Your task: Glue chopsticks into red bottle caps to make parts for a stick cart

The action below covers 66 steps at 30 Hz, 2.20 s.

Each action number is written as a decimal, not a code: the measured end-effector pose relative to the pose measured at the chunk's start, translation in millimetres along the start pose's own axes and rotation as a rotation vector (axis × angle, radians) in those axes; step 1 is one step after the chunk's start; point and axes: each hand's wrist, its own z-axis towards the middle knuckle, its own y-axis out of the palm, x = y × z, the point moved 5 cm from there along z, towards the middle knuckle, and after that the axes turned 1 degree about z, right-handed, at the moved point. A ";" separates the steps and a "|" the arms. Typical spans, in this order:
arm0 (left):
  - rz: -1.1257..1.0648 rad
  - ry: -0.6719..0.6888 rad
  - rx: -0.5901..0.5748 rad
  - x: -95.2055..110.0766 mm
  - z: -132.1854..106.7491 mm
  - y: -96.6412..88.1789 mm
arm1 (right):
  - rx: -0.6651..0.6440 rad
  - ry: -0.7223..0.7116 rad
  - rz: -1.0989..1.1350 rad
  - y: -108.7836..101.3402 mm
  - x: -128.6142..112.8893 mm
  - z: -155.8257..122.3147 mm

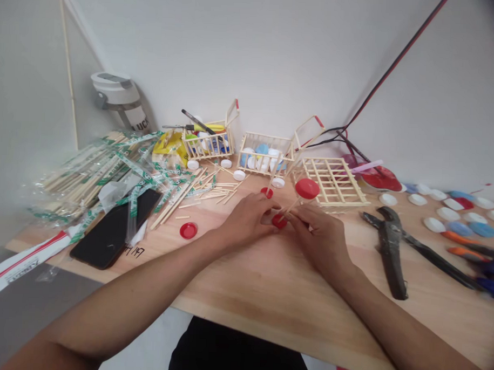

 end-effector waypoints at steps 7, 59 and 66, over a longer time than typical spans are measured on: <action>0.001 -0.011 -0.009 1.4 0.7 -1.3 | 0.003 -0.003 0.003 1.3 2.7 -0.7; 0.013 -0.040 -0.019 3.4 1.2 -1.8 | -0.025 0.023 0.019 2.2 3.0 -1.3; 0.027 -0.067 -0.022 5.0 1.2 -2.5 | -0.012 0.018 0.013 2.2 5.3 -2.7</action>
